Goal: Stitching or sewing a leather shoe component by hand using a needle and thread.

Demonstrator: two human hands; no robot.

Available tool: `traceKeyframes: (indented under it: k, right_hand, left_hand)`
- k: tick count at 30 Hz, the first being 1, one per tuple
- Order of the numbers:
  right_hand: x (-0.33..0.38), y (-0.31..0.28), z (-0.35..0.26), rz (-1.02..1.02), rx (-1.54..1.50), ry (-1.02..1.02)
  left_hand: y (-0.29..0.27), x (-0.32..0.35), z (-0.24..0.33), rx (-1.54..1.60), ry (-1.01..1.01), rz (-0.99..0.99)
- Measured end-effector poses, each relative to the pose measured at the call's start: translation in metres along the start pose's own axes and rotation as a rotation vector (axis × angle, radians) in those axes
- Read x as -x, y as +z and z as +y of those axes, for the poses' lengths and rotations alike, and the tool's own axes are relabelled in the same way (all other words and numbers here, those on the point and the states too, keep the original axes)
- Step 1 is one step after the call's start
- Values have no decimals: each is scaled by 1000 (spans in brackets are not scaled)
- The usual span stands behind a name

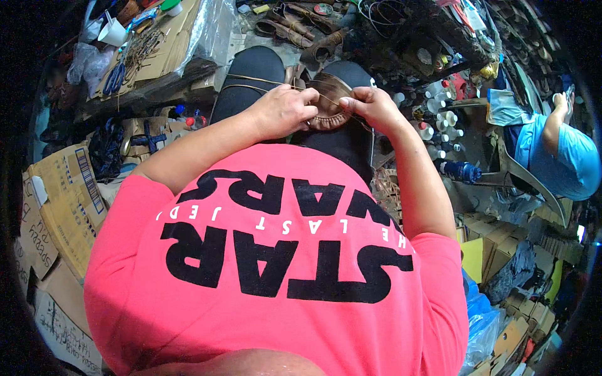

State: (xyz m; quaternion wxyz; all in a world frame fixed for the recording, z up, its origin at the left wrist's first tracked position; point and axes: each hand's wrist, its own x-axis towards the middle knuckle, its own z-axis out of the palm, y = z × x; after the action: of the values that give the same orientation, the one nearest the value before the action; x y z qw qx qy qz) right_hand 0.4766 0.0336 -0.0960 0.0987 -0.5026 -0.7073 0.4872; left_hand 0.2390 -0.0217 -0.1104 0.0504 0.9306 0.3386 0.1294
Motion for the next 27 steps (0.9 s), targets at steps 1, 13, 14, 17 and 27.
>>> traceKeyframes:
  k: [1,13,14,17,27]
  right_hand:
    - [-2,3,-4,-36,-38,-8]
    - [22,17,-34,-53,-144,34]
    - [24,15,-32,-58,-72,11]
    - [36,8,-28,-47,-10,2]
    - [60,6,-33,196,-182,-97]
  left_hand:
    - [-3,1,0,3,2,-4]
    - [-15,-52,-39,604,-142,62]
    - [-13,-58,-39,613,-114,-48]
    - [-12,-68,-41,770,-181,-199]
    - [-12,-71,-63,1214,-286,-423]
